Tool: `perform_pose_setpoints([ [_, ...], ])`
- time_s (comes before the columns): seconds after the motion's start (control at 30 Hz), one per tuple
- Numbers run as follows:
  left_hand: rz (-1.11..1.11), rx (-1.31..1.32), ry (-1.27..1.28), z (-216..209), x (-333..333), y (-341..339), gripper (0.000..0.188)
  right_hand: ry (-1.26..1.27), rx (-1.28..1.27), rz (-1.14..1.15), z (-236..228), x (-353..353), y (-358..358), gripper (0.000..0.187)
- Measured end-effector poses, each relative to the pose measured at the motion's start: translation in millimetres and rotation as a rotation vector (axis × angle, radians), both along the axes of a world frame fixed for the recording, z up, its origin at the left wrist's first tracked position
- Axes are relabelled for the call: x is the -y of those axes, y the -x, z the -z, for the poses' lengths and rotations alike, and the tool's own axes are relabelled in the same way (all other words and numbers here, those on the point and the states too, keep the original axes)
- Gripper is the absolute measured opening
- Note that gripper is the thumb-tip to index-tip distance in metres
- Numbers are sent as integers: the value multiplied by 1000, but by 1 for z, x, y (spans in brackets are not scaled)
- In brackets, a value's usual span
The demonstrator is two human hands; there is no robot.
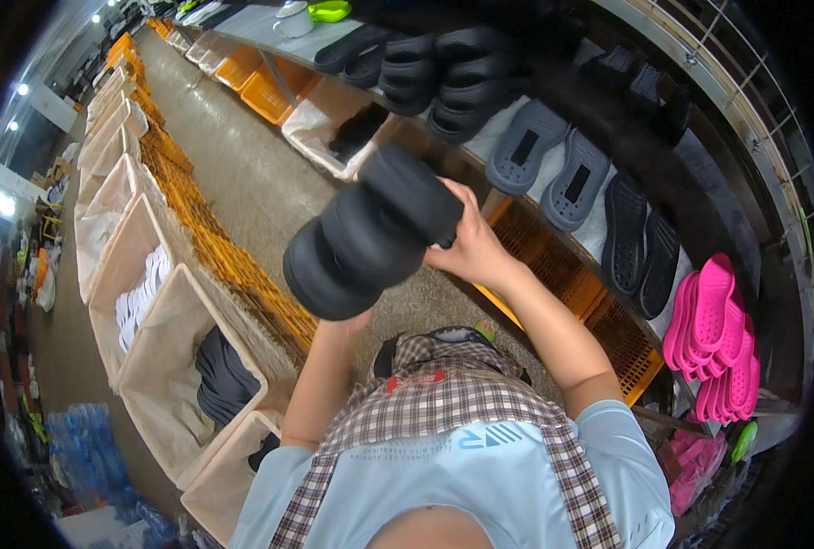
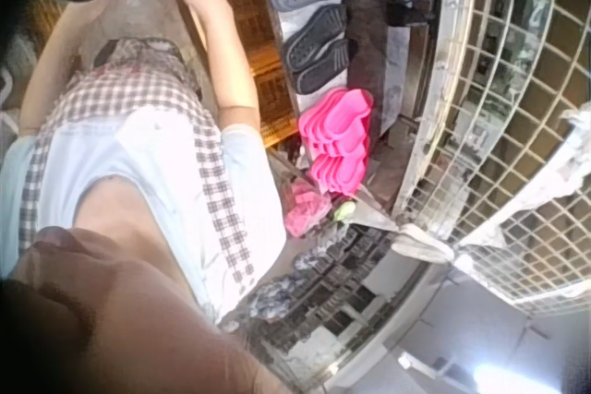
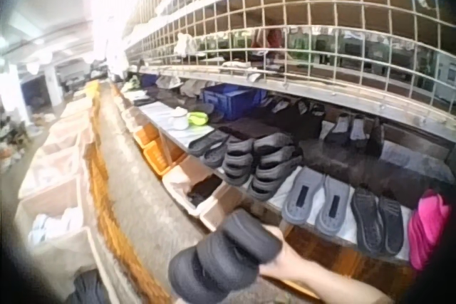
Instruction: The person picks up stacks of pink, black, and gray slippers from a shelf, turns them over to view the soles, and places them into fabric-lined bins. The person repeats this process for multiple colors and styles, moving between the shelf and bins.
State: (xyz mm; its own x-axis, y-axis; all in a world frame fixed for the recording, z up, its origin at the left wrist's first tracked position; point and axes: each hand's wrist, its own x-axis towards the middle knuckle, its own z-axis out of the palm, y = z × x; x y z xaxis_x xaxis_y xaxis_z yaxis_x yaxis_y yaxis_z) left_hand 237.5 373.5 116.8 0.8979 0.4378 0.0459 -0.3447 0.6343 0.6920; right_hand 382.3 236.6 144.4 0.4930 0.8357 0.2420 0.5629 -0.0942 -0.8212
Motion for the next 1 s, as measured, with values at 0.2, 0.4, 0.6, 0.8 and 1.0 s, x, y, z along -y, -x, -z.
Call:
perform_pose_setpoints([
  [0.2, 86, -115, 647, -14, -6, 11, 38, -246, -234, -121, 2, 4, -5, 27],
  [0.4, 38, -53, 308, -8, -15, 15, 42, -307, -660, -160, 15, 9, 9, 33],
  [0.6, 32, -91, 292, -9, -14, 16, 40, -300, -708, -110, 19, 13, 14, 33],
  [0.8, 38, -104, 251, -9, -13, 16, 37, -319, -751, -119, 22, 15, 15, 34],
  [1.0, 20, -90, 224, -15, -10, 16, 40, -380, -756, -104, 23, 13, 15, 51],
])
